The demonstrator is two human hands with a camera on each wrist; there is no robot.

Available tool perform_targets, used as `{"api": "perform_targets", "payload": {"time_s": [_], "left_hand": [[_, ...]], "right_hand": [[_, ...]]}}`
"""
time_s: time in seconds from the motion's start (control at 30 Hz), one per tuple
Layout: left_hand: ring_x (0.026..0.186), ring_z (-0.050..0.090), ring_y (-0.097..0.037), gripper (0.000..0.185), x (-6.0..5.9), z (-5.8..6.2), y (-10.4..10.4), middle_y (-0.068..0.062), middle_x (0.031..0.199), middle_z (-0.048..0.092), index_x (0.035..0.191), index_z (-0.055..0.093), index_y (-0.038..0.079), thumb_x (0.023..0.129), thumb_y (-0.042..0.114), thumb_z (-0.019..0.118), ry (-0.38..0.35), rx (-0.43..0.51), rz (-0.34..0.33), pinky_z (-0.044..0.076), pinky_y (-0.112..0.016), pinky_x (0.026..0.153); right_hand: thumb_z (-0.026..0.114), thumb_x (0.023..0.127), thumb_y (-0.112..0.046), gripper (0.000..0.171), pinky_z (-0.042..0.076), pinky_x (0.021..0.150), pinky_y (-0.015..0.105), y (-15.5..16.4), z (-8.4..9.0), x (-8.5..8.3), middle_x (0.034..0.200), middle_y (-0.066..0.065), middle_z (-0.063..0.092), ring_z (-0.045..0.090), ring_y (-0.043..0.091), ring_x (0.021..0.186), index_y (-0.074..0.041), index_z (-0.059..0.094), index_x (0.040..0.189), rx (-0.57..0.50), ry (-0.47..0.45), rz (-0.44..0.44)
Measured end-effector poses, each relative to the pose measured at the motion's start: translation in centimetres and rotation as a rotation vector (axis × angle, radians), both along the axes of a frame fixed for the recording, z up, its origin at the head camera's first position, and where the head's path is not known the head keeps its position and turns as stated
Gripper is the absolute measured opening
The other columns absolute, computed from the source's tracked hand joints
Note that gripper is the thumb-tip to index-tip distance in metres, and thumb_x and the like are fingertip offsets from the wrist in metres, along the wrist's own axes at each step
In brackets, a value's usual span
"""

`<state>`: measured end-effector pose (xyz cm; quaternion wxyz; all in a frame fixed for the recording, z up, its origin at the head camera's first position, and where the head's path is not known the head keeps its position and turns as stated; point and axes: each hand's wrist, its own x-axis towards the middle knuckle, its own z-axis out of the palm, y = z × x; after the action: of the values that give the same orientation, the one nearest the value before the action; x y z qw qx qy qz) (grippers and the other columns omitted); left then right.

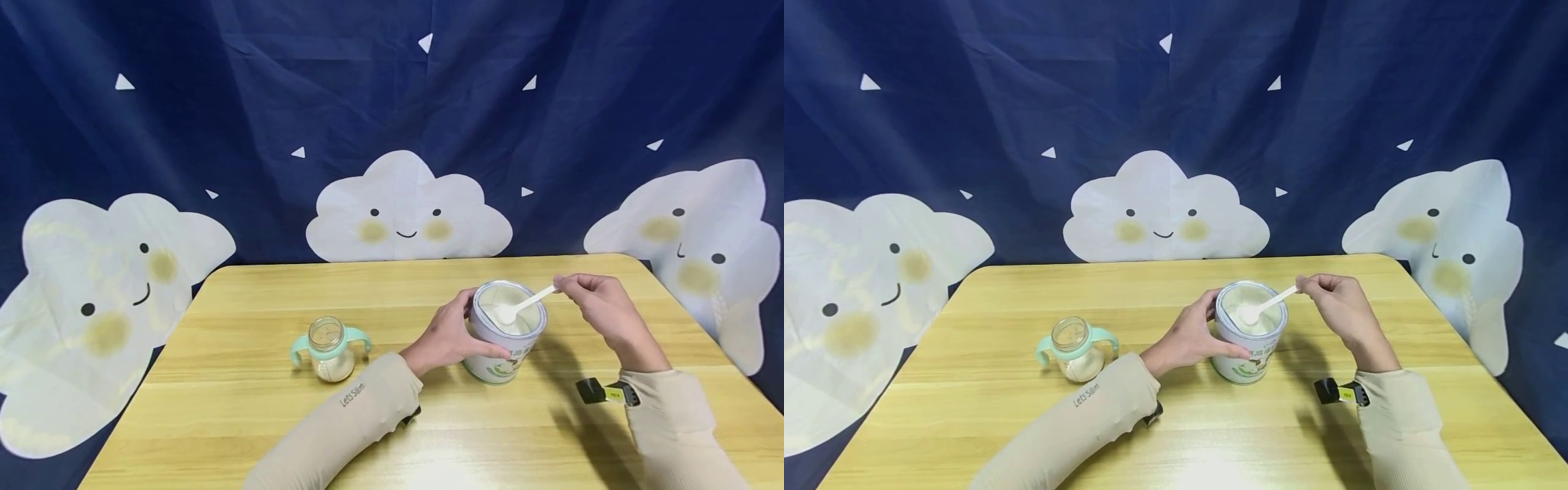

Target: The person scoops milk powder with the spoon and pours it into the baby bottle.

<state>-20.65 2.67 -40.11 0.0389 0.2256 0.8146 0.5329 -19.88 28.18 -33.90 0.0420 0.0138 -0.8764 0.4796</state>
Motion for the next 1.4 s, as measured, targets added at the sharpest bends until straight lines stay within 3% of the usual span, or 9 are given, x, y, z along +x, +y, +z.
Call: {"api": "perform_targets", "payload": {"time_s": [0.13,0.47,0.73,1.1,1.4], "left_hand": [[0.111,0.055,-0.003,0.101,0.1,0.1,0.0,0.013,0.127,0.059,0.145,0.046,0.019,0.060,0.032,0.099,0.012,-0.013,-0.009,0.047,-0.026,0.096],[0.125,0.050,-0.007,0.106,0.1,0.6,-0.2,0.012,0.137,0.055,0.149,0.041,0.022,0.061,0.036,0.098,0.047,-0.044,-0.036,0.044,-0.032,0.104],[0.137,0.044,-0.017,0.110,0.2,1.2,-1.0,0.004,0.151,0.045,0.153,0.035,0.016,0.064,0.033,0.097,0.011,-0.058,-0.042,0.040,-0.034,0.111],[0.140,0.041,-0.020,0.112,0.6,1.8,-2.5,-0.003,0.157,0.037,0.155,0.031,0.012,0.065,0.029,0.096,-0.086,-0.044,-0.033,0.037,-0.029,0.112],[0.141,0.040,-0.021,0.111,0.7,2.2,-4.1,-0.002,0.157,0.039,0.155,0.032,0.012,0.066,0.028,0.096,-0.098,-0.017,-0.028,0.037,-0.030,0.112]], "right_hand": [[0.057,0.101,-0.041,0.029,0.027,0.040,0.033,0.1,-0.1,0.1,0.057,-0.010,0.030,0.032,0.010,0.048,-0.029,0.068,0.077,-0.002,0.010,0.001],[0.056,0.101,-0.042,0.033,0.029,0.044,0.034,0.4,-0.2,0.1,0.067,-0.009,0.038,0.033,0.010,0.047,-0.024,0.065,0.075,-0.050,-0.016,0.018],[0.055,0.102,-0.039,0.032,0.031,0.047,0.032,0.5,-0.1,-0.1,0.070,-0.010,0.039,0.033,0.008,0.048,-0.025,0.065,0.075,-0.070,-0.029,0.013],[0.058,0.102,-0.025,0.031,0.031,0.047,0.022,0.0,0.6,-0.2,0.068,-0.011,0.045,0.036,0.006,0.060,-0.022,0.068,0.072,-0.278,-0.017,0.032],[0.058,0.101,-0.016,0.031,0.013,0.052,0.034,-1.0,1.2,-0.3,0.063,-0.008,0.042,0.030,0.006,0.053,-0.016,0.068,0.071,-0.483,-0.013,0.077]]}}
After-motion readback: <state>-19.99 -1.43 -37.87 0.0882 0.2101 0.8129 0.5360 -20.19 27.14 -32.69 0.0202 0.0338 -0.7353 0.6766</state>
